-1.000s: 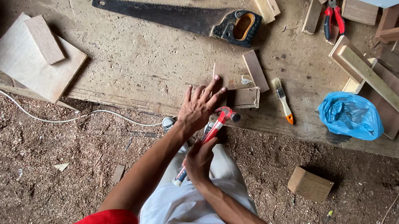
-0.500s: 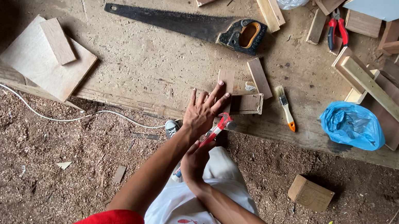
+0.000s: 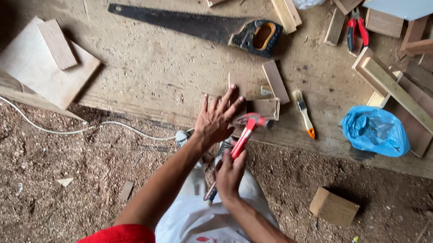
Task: The person assembles a small wooden box by hammering nails into pre-cut wooden pieces. They repeatedly position the pieces, drive nails with a hammer, and adjust the box structure to ensure alignment.
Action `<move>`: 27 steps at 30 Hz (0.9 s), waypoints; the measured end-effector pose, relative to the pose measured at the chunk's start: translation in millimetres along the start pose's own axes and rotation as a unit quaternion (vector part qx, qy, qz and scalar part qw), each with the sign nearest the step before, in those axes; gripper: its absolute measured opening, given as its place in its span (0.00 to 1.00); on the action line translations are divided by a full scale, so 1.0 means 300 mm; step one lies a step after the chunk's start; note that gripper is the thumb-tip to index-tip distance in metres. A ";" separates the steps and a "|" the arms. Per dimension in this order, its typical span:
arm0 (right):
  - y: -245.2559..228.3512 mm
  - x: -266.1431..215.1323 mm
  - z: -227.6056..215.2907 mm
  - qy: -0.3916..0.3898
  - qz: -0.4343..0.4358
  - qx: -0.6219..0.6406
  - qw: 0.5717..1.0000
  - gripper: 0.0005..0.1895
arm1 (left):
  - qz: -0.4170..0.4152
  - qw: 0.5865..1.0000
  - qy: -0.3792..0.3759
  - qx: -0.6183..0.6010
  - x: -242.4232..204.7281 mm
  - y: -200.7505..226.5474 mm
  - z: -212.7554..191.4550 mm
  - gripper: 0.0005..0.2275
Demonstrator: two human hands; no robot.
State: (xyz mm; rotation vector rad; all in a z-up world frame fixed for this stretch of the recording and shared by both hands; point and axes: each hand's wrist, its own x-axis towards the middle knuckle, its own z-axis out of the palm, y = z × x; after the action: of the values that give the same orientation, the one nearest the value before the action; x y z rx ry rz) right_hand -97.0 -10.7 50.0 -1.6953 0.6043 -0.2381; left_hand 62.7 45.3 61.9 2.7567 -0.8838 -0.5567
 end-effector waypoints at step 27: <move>-0.282 0.442 -0.518 -0.240 -0.113 -0.175 0.948 0.12 | -0.020 0.943 0.131 -0.304 0.043 0.003 0.143 0.40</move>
State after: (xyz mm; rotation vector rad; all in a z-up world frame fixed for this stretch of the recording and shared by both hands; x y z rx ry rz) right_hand -37.4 -202.3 142.9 -2.0749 0.0883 0.1328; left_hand 54.6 34.0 19.2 2.2139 -0.4875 -0.3737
